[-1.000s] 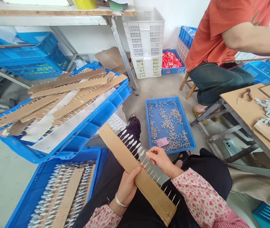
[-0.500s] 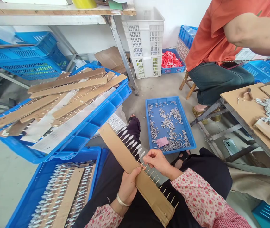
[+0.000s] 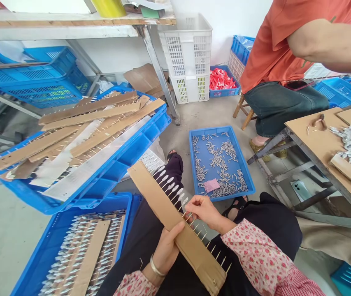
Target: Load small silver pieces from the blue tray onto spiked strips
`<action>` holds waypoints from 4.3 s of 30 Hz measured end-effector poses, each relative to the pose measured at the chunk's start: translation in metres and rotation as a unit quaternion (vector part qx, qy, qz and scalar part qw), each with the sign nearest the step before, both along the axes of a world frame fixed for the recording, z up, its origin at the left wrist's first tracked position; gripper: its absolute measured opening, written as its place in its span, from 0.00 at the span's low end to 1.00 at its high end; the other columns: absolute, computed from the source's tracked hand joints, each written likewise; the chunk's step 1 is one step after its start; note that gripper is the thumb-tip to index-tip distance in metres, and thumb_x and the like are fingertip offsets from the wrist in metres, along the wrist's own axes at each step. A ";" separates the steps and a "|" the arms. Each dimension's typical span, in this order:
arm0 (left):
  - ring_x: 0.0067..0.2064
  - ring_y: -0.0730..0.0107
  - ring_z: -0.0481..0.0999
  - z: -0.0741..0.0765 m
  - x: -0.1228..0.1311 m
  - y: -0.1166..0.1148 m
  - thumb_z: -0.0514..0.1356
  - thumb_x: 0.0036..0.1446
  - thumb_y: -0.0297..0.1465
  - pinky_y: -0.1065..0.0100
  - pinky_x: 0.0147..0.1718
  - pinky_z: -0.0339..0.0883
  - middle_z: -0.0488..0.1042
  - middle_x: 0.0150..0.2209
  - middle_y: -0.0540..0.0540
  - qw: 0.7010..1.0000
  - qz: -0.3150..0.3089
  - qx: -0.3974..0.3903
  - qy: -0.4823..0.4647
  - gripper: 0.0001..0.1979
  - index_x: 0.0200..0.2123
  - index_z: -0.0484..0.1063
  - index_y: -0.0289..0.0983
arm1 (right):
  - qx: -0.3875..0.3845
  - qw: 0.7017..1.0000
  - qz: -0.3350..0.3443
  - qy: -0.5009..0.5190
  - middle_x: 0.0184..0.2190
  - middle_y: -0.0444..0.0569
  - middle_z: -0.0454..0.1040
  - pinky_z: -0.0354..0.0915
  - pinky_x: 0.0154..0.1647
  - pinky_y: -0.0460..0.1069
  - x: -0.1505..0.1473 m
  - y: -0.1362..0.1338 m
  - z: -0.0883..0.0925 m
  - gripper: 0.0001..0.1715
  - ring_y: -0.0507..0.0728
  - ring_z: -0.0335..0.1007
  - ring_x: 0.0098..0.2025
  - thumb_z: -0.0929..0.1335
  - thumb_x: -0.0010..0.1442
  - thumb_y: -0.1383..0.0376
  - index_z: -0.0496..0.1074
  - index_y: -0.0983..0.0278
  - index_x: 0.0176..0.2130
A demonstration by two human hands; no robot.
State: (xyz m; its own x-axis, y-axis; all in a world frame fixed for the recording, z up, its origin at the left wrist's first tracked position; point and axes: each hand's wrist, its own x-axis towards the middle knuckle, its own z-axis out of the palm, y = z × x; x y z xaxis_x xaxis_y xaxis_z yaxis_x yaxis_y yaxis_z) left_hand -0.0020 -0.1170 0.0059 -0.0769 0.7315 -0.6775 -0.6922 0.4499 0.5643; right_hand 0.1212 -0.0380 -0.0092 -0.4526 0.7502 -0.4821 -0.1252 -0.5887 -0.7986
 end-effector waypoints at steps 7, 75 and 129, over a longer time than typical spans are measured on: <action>0.36 0.62 0.77 0.000 -0.001 -0.006 0.71 0.41 0.31 0.63 0.36 0.71 0.79 0.34 0.41 1.000 -0.011 0.012 -0.005 0.15 0.34 0.77 0.32 | -0.078 0.981 -0.171 0.057 0.31 0.46 0.75 0.66 0.28 0.44 0.011 0.008 -0.011 0.14 0.51 0.71 0.30 0.75 0.47 0.60 0.72 0.65 0.32; 0.34 0.60 0.77 0.006 -0.004 0.008 0.72 0.39 0.32 0.63 0.35 0.69 0.81 0.32 0.41 1.000 -0.014 0.005 -0.005 0.15 0.32 0.77 0.33 | 0.045 0.999 0.009 -0.020 0.20 0.43 0.73 0.44 0.16 0.44 0.019 0.022 0.003 0.15 0.45 0.51 0.15 0.75 0.46 0.58 0.71 0.65 0.26; 0.40 0.64 0.76 0.003 -0.003 0.006 0.70 0.44 0.32 0.66 0.39 0.70 0.79 0.36 0.44 0.999 0.017 0.027 0.023 0.15 0.37 0.77 0.35 | -0.075 0.995 -0.060 0.031 0.16 0.39 0.63 0.37 0.16 0.44 0.022 0.011 -0.009 0.21 0.45 0.48 0.15 0.69 0.53 0.50 0.71 0.65 0.35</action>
